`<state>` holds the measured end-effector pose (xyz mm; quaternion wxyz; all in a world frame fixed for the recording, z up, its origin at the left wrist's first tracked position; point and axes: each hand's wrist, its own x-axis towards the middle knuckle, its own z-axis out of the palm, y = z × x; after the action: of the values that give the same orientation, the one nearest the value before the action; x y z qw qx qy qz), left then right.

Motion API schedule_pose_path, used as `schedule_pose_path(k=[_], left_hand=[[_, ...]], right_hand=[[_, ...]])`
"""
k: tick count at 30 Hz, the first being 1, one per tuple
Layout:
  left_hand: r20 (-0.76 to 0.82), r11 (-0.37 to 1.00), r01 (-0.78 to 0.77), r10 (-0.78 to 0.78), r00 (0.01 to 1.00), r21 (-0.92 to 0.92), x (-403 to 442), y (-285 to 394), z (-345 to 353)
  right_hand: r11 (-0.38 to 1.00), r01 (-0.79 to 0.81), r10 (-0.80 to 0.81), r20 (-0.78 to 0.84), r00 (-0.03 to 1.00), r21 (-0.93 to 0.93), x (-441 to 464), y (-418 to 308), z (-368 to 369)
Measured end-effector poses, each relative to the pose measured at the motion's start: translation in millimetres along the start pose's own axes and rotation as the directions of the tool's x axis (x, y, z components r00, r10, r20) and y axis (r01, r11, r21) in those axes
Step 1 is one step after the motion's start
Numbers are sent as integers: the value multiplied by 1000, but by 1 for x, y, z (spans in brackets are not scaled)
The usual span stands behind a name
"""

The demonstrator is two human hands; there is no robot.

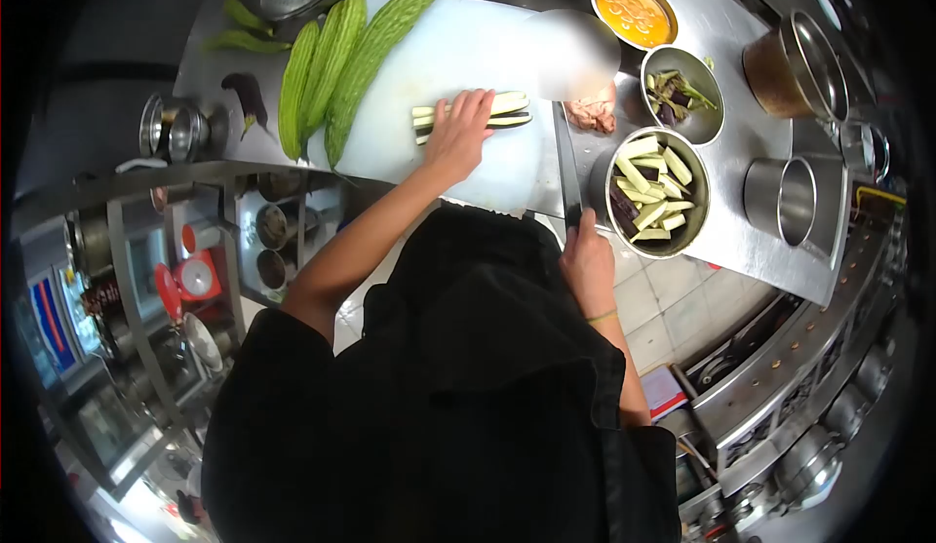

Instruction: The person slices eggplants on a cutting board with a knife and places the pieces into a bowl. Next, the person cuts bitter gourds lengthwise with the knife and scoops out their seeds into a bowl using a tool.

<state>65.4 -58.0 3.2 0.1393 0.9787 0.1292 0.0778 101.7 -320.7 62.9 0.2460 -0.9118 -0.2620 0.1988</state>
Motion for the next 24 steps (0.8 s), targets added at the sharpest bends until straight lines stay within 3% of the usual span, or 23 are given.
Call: schedule_pose_path(k=[3, 7, 9, 13, 15, 16, 20, 24], left_hand=[[6, 999, 38, -38, 999, 33, 0, 2, -1], [4, 1000, -11, 11, 1000, -3, -5, -6, 0], [-23, 998, -40, 40, 999, -39, -8, -14, -4], [-112, 970, -36, 9, 994, -240, -25, -40, -23], [-170, 876, -115, 38, 985, -469, -33, -56, -19], [-246, 889, -145, 37, 969, -434, -33, -56, -19], [-301, 860, -168, 18, 953, -482, -31, -62, -8], [-366, 868, -233, 64, 928, -439, -30, -67, -5]], right_hand=[[972, -31, 63, 129, 990, -233, 21, -23, 17], [970, -12, 37, 101, 994, -242, 19, -35, 15], [966, -84, 102, 61, 993, -244, 12, -44, 9], [968, -75, 110, 137, 984, -239, -10, -75, -5], [956, -85, 149, 216, 965, -281, -15, -84, 1], [949, -80, 158, 240, 958, -307, -16, -90, 3], [947, -71, 160, 267, 950, -312, -16, -99, 11], [965, -16, 70, 200, 977, -260, 9, -85, 50]])
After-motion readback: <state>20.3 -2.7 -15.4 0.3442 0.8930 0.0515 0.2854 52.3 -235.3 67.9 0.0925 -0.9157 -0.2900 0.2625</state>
